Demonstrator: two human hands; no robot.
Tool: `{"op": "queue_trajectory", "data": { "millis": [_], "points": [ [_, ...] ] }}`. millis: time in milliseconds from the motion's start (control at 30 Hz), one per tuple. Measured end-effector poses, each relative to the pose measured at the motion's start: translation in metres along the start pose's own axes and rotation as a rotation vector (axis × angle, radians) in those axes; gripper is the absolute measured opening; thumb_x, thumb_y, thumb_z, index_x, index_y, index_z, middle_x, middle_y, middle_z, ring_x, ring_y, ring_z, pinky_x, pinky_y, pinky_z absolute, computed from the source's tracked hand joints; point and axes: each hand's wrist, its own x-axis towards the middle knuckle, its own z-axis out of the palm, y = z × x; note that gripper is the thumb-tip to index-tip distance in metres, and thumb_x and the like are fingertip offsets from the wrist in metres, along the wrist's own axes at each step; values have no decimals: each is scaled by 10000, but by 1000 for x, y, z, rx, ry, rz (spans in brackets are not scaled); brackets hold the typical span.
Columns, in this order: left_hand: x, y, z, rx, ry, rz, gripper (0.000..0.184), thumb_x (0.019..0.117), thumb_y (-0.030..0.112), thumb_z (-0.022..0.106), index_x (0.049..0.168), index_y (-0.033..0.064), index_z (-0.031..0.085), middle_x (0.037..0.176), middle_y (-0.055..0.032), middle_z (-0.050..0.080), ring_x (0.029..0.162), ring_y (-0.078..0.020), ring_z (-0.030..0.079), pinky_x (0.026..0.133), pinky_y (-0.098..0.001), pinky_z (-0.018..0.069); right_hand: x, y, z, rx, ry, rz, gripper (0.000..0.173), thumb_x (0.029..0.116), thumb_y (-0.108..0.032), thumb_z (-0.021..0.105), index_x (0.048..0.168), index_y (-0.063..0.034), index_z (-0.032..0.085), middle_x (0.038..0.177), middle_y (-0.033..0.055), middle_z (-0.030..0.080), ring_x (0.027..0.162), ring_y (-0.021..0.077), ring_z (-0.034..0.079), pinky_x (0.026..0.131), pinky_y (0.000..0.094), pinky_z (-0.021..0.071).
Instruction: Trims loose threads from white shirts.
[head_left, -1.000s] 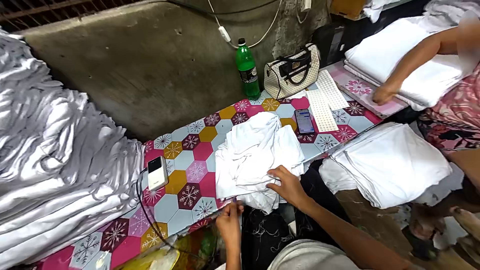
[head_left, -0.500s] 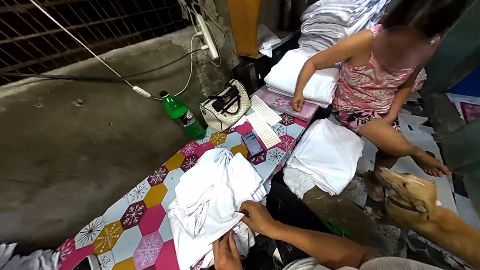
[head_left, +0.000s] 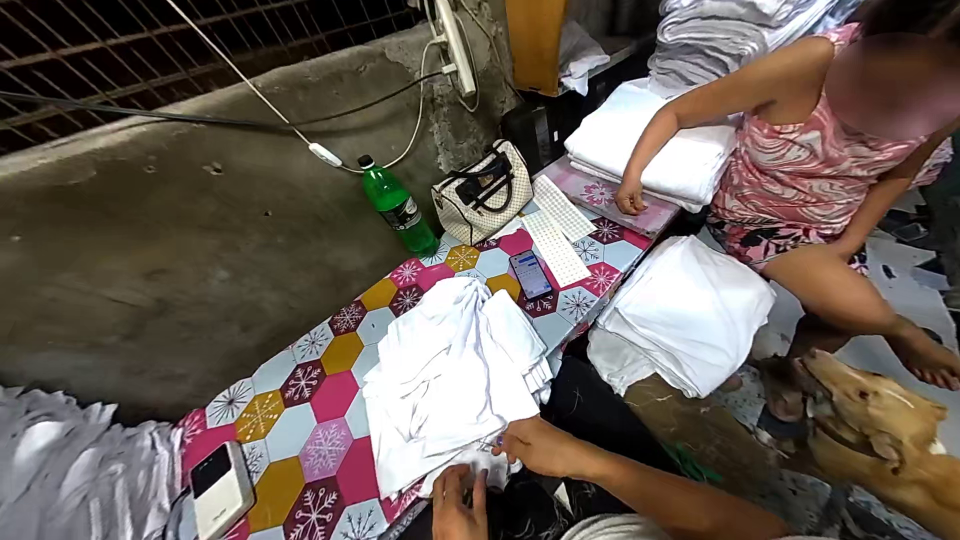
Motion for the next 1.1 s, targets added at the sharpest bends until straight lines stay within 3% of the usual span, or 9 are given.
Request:
{"op": "queue_trajectory", "data": {
  "millis": [67, 167, 233, 433, 533, 600, 767, 900, 1100],
  "points": [
    [9, 9, 15, -17, 94, 32, 348, 910, 133, 743, 1120, -134, 667, 1125, -325, 659, 968, -431, 694, 852, -558, 577, 10, 0, 9, -6, 8, -64, 402, 1102, -158, 385, 1151, 111, 680, 1116, 278, 673, 1055, 365, 650, 985, 497, 480],
    [23, -6, 40, 10, 247, 150, 139, 901, 7, 679, 965, -112, 715, 945, -265, 708, 874, -403, 721, 802, -544, 591, 30, 4, 13, -28, 12, -34, 380, 1096, -154, 434, 1184, 138, 660, 1197, 312, 645, 1142, 402, 629, 1050, 509, 458],
    [22, -19, 35, -4, 241, 177, 102, 898, -14, 677, 943, -75, 747, 924, -221, 738, 862, -357, 743, 815, -511, 605, 38, 15, 6, 16, 34, 32, 376, 1099, -163, 427, 1239, 110, 643, 1194, 279, 659, 1065, 338, 653, 989, 469, 498],
    [-9, -24, -23, 87, -285, -340, 216, 969, 105, 669, 1102, -50, 739, 1164, -266, 692, 1113, -427, 667, 1011, -593, 499, 11, 27, -19, 266, -15, 118, 369, 1115, -229, 371, 1211, 12, 633, 863, 7, 596, 639, 45, 499, 619, 232, 452],
    [-9, 3, -13, -125, 7, -139, 128, 922, 79, 708, 951, -38, 752, 1035, -205, 717, 953, -305, 715, 887, -466, 586, 2, 20, -13, 272, -45, 156, 324, 1111, -241, 397, 1203, -13, 607, 802, -20, 573, 624, 45, 505, 604, 228, 449],
    [-1, 18, 7, -218, 154, -26, 143, 911, 66, 715, 983, -54, 746, 1040, -203, 704, 907, -256, 719, 838, -387, 610, 2, 16, -3, 243, -57, 170, 326, 1114, -244, 387, 1197, -14, 602, 753, -32, 515, 593, 42, 466, 572, 222, 416],
    [17, 0, 46, -100, 321, 93, 179, 881, 10, 725, 1022, -101, 720, 1031, -251, 689, 918, -336, 723, 858, -424, 609, 1, 14, -3, 294, -35, 233, 330, 1124, -271, 369, 1128, -49, 612, 670, -73, 420, 516, 25, 373, 499, 196, 335],
    [13, -13, 52, -171, 372, 137, 84, 860, -48, 701, 918, -90, 746, 1040, -240, 710, 972, -298, 723, 902, -354, 594, 2, 23, -2, 388, -125, 276, 335, 1124, -308, 364, 1077, -85, 609, 620, -94, 395, 472, 12, 339, 459, 179, 306],
    [3, -7, 32, -497, 242, -95, 92, 856, 6, 709, 907, -66, 736, 1069, -187, 708, 947, -155, 709, 838, -271, 598, 15, 30, 13, 487, -157, 362, 385, 1123, -360, 356, 994, -108, 617, 553, -111, 348, 422, 5, 293, 418, 179, 270]
  ]
}}
